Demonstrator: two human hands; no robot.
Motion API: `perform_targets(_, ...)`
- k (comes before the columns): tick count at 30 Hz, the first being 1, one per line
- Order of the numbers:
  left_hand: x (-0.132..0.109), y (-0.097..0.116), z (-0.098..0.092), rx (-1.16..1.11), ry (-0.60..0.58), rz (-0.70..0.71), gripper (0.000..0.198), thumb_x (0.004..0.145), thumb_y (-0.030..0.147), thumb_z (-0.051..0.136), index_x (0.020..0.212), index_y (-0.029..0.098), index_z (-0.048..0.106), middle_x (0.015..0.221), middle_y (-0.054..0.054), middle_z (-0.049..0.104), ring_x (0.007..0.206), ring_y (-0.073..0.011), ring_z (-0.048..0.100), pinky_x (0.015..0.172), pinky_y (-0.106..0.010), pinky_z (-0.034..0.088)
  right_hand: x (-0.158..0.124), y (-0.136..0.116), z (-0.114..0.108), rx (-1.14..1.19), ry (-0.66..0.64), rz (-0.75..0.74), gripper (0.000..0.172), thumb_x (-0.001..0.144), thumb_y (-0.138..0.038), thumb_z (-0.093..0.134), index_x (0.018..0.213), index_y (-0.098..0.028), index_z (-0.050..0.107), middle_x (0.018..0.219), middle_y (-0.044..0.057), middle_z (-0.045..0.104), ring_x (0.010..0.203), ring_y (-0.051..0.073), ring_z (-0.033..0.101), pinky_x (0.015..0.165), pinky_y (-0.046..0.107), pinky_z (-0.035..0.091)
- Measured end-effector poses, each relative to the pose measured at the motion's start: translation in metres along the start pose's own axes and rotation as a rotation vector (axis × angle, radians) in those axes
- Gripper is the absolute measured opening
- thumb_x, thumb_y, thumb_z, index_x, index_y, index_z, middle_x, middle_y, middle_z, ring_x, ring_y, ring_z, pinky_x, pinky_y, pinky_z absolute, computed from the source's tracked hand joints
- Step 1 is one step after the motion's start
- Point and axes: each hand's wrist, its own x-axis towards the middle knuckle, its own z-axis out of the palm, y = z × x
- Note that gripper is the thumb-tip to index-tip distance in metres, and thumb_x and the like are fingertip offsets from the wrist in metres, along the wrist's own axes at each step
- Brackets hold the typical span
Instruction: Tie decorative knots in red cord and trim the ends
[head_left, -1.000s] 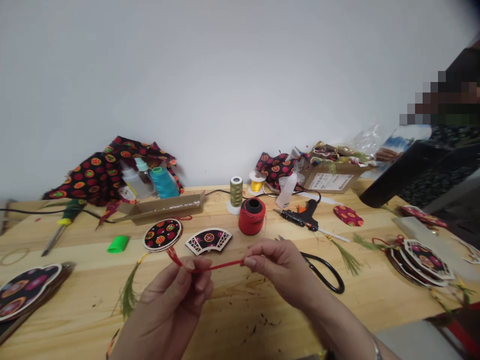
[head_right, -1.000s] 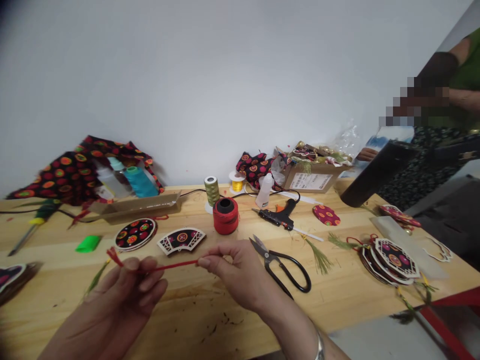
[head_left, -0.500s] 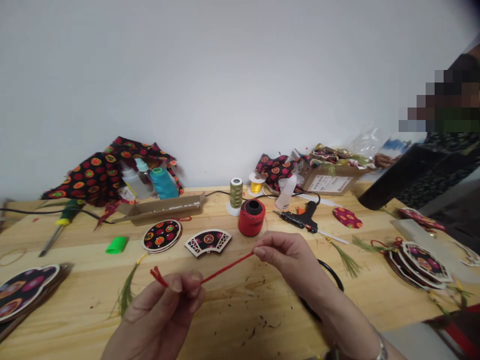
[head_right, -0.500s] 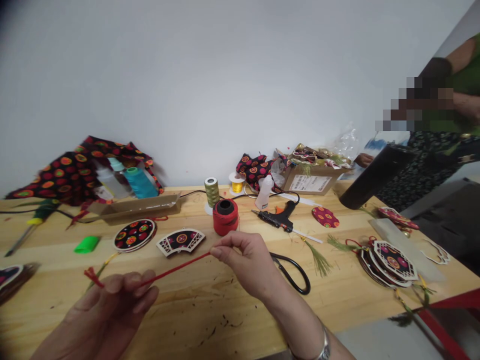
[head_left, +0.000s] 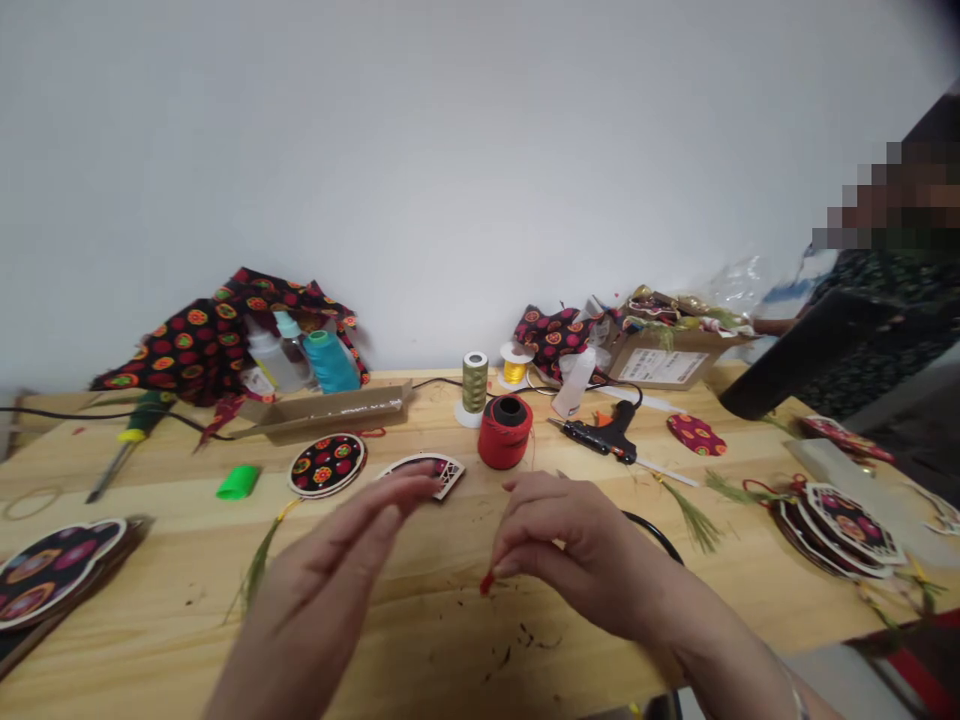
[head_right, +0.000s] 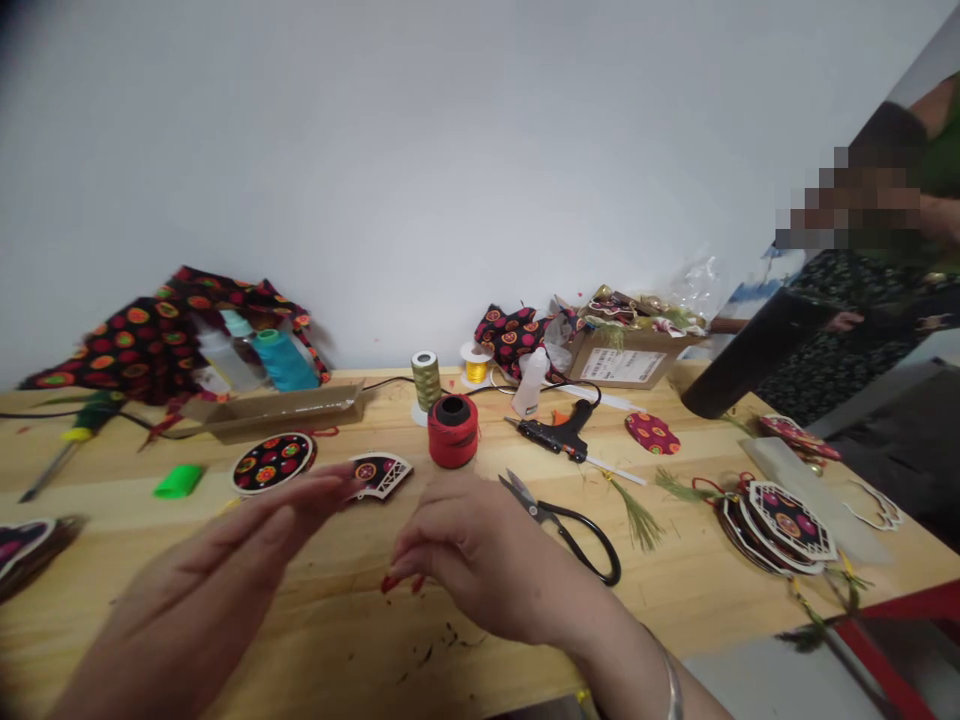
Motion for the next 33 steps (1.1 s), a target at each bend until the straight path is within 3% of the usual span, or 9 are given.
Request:
perform_targets(3,-0.009,0.001,0.02,-0.009,-0.292,-0.043,0.026,0.082,0.038,0.053,0.1,0.028,0.068,0.101,-0.001,0.07,0.102,-0.0216,0.059,0.086,-0.026,0.045,0.003,-0.002,0.002,-0.071,-0.003,-0.077,0.016,0.081,-0.009,0.057,0.07,-0.014,0.065,0.073,0.0,0.062,0.076,0.01,0.053,0.072,0.019,0.04)
perform_targets(6,-0.014,-0.007,0.029,-0.053,-0.411,-0.094,0.027,0.084,0.037,0.05,0.102,0.027,0.066,0.078,0.0,0.069,0.078,-0.0164,0.061,0.072,-0.022,0.048,0.004,-0.002,0.003,-0.142,-0.04,-0.077,0.018,0.081,-0.005,0.055,0.069,-0.015,0.064,0.073,0.0,0.061,0.077,0.01,0.052,0.074,0.021,0.039)
perform_targets(9,-0.014,-0.012,0.031,-0.071,-0.471,-0.162,0.026,0.083,0.036,0.051,0.101,0.024,0.066,0.062,0.003,0.059,0.054,-0.0109,0.051,0.051,-0.018,0.042,0.002,0.0,0.003,-0.224,-0.068,-0.054,0.018,0.083,-0.009,0.054,0.069,-0.016,0.063,0.069,0.0,0.058,0.075,0.012,0.05,0.073,0.024,0.038)
perform_targets(15,-0.015,-0.008,0.037,-0.111,-0.388,-0.387,0.021,0.074,0.035,0.061,0.078,0.016,0.069,0.051,0.006,0.046,0.041,-0.0054,0.031,0.038,-0.017,0.019,0.001,0.007,0.005,-0.321,-0.083,-0.052,0.015,0.085,-0.015,0.053,0.076,-0.016,0.065,0.072,0.001,0.059,0.077,0.014,0.05,0.072,0.026,0.037)
perform_targets(19,-0.017,-0.009,0.04,-0.199,-0.321,-0.485,0.023,0.064,0.037,0.068,0.066,0.014,0.067,0.048,0.005,0.046,0.038,-0.004,0.03,0.037,-0.017,0.016,0.0,0.011,0.005,-0.335,-0.033,-0.051,0.015,0.085,-0.014,0.052,0.077,-0.016,0.065,0.074,0.001,0.06,0.078,0.014,0.052,0.073,0.026,0.039)
perform_targets(22,-0.017,-0.01,0.041,-0.239,-0.262,-0.521,0.026,0.057,0.037,0.072,0.057,0.012,0.066,0.045,0.005,0.047,0.035,-0.002,0.027,0.035,-0.016,0.013,-0.003,0.015,0.002,-0.349,0.073,-0.018,0.013,0.086,-0.016,0.05,0.088,-0.017,0.064,0.087,0.004,0.062,0.086,0.016,0.053,0.078,0.027,0.042)
perform_targets(26,-0.016,-0.014,0.038,-0.259,-0.214,-0.543,0.027,0.056,0.037,0.074,0.054,0.011,0.066,0.044,0.004,0.049,0.033,-0.0008,0.027,0.034,-0.016,0.013,-0.022,0.02,-0.006,-0.523,0.179,0.22,0.016,0.086,-0.017,0.048,0.091,-0.017,0.064,0.091,0.007,0.062,0.088,0.019,0.055,0.078,0.032,0.045)
perform_targets(31,-0.016,-0.019,0.034,-0.32,-0.166,-0.554,0.023,0.057,0.034,0.076,0.065,0.012,0.072,0.046,0.003,0.051,0.036,-0.001,0.03,0.035,-0.012,0.016,-0.062,0.024,-0.015,-0.857,-0.071,0.621,0.013,0.076,-0.01,0.054,0.077,-0.013,0.067,0.079,0.011,0.067,0.077,0.027,0.062,0.071,0.04,0.05)
perform_targets(33,-0.015,-0.019,0.036,-0.362,-0.139,-0.583,0.024,0.054,0.033,0.078,0.066,0.013,0.074,0.046,0.003,0.051,0.04,-0.0022,0.035,0.036,-0.011,0.021,-0.074,0.026,-0.015,-0.849,-0.123,0.728,0.021,0.073,-0.01,0.056,0.091,-0.011,0.067,0.091,0.014,0.067,0.085,0.028,0.062,0.077,0.041,0.05)
